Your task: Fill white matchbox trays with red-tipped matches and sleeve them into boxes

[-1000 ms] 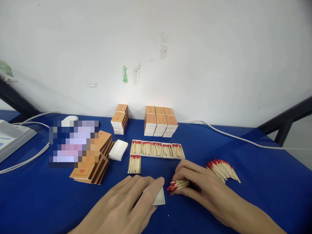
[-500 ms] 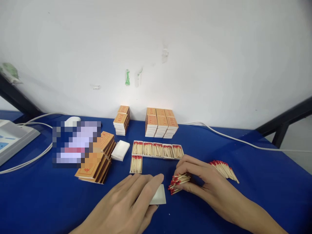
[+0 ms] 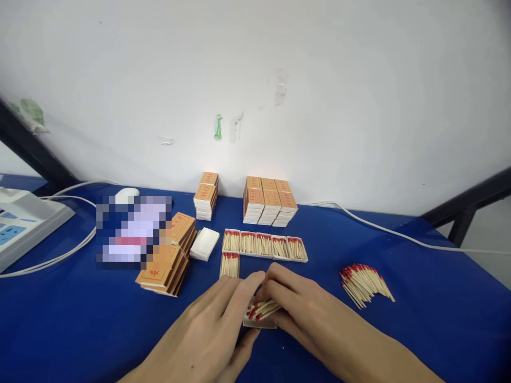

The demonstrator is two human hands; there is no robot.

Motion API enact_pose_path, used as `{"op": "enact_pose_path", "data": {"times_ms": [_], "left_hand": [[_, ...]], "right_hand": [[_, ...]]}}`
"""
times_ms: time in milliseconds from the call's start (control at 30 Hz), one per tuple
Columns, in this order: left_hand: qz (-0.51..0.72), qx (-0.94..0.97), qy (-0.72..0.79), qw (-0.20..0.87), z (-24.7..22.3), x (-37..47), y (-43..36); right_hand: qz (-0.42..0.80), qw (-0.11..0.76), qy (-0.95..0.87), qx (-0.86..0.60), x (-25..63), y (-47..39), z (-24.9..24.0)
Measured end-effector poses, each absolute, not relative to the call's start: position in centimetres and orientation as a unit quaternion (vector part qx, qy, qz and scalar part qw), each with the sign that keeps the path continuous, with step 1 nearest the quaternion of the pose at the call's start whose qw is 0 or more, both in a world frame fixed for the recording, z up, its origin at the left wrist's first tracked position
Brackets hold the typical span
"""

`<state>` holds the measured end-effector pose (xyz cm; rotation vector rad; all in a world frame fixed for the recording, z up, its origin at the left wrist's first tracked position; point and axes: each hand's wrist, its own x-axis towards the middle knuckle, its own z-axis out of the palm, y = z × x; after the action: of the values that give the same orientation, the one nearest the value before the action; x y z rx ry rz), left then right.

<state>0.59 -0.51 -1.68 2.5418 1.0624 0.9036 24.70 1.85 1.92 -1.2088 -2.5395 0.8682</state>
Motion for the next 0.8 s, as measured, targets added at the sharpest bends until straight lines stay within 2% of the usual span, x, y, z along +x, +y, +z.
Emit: {"op": "enact_pose_path", "data": {"times_ms": [167, 500, 800], "left_hand": [[0.302, 0.866, 0.375, 0.131, -1.9, 0.6, -0.3], [0.313, 0.860, 0.371, 0.158, -2.1, 0.2, -0.4], [0.315, 0.855, 0.366, 0.188, -1.9, 0.5, -0.4]], "right_hand": [[0.280, 0.098, -0.862, -0.410, 24.2, 1.5, 2.0], [0.425, 0.146, -0.791, -0.415, 25.8, 2.0, 3.4], [0.469, 0.189, -0.754, -0.420, 26.6, 2.5, 2.1]]}}
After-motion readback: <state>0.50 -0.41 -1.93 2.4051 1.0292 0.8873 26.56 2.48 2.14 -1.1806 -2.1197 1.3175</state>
